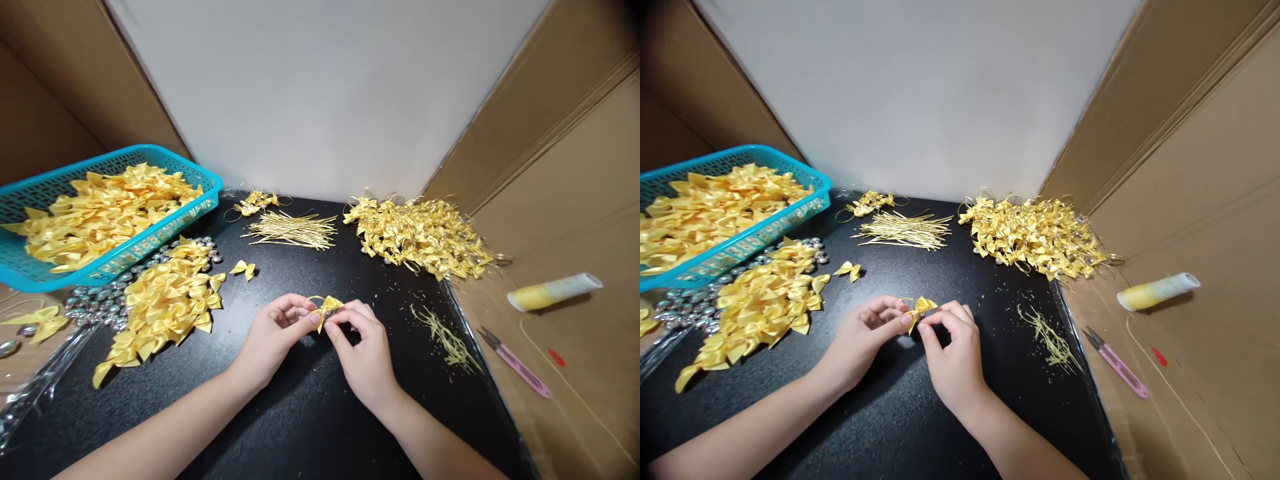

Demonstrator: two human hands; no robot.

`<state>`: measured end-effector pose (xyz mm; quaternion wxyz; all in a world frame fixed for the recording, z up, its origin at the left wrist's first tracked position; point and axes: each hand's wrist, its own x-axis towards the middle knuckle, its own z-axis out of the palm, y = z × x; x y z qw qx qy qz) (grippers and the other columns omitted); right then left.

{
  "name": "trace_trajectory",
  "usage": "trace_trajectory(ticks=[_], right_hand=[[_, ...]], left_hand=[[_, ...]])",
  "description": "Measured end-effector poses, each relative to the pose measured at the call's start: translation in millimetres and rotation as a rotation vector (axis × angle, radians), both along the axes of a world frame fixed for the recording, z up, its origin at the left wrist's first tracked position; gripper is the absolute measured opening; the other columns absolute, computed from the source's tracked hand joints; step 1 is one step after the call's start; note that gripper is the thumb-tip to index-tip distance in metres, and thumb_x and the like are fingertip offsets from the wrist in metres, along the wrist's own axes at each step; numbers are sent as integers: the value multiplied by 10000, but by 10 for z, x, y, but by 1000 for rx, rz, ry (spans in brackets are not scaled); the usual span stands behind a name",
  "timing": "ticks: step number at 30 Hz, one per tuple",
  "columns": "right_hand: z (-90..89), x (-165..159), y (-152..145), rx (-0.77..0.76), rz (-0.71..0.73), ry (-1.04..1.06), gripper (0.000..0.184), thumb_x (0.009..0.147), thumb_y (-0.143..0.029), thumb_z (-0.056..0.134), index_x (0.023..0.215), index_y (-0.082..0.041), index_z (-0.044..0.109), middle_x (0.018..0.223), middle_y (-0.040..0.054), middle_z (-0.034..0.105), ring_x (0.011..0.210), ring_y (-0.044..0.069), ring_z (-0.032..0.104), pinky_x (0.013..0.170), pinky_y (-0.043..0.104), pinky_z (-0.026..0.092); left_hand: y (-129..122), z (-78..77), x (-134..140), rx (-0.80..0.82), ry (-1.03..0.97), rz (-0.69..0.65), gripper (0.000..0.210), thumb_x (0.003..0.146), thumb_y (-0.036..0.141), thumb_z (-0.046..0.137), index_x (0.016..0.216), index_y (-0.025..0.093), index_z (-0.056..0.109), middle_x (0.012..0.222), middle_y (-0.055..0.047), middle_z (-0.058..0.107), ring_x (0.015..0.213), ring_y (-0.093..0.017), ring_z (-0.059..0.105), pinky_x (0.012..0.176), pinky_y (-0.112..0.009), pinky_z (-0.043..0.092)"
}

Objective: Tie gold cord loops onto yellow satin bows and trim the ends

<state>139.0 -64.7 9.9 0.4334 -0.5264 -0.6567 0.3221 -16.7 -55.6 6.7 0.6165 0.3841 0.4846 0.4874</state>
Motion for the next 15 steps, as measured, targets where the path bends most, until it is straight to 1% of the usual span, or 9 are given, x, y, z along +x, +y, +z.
trace_trajectory(ticks=[3, 7, 11, 15], right_hand=[[-9, 11, -1, 29, 10, -30, 142, 821, -126, 596, 708, -202, 637, 781, 18, 628, 782, 176, 555, 747, 319, 426], [-23, 13, -6, 46, 19, -76, 150, 822, -119, 594, 708, -204, 640, 772, 21, 624, 771, 180, 537, 727, 321, 423], [-15, -5, -9, 76, 11, -104, 156, 826, -110, 593, 706, -200, 634, 756, 19, 613, 756, 177, 528, 722, 321, 420], [25, 29, 2, 122, -6, -89, 132, 823, -151, 615, 712, -212, 650, 751, 22, 628, 766, 184, 541, 732, 328, 430]], left_hand=[[21, -35, -21, -61, -56, -28, 201, 675, 269, 801, 801, 159, 689, 667, 18, 680, 596, -81, 585, 607, -186, 477], [42, -45, -25, -109, -85, -36, 199, 636, 268, 830, 747, 148, 716, 688, -4, 705, 602, -91, 594, 598, -197, 480], [50, -40, -11, -137, -98, -56, 180, 627, 253, 831, 724, 150, 719, 679, -1, 703, 589, -83, 583, 583, -191, 467], [58, -22, -13, -148, -114, -14, 225, 603, 263, 836, 745, 150, 703, 654, 3, 689, 563, -87, 575, 567, -202, 460]])
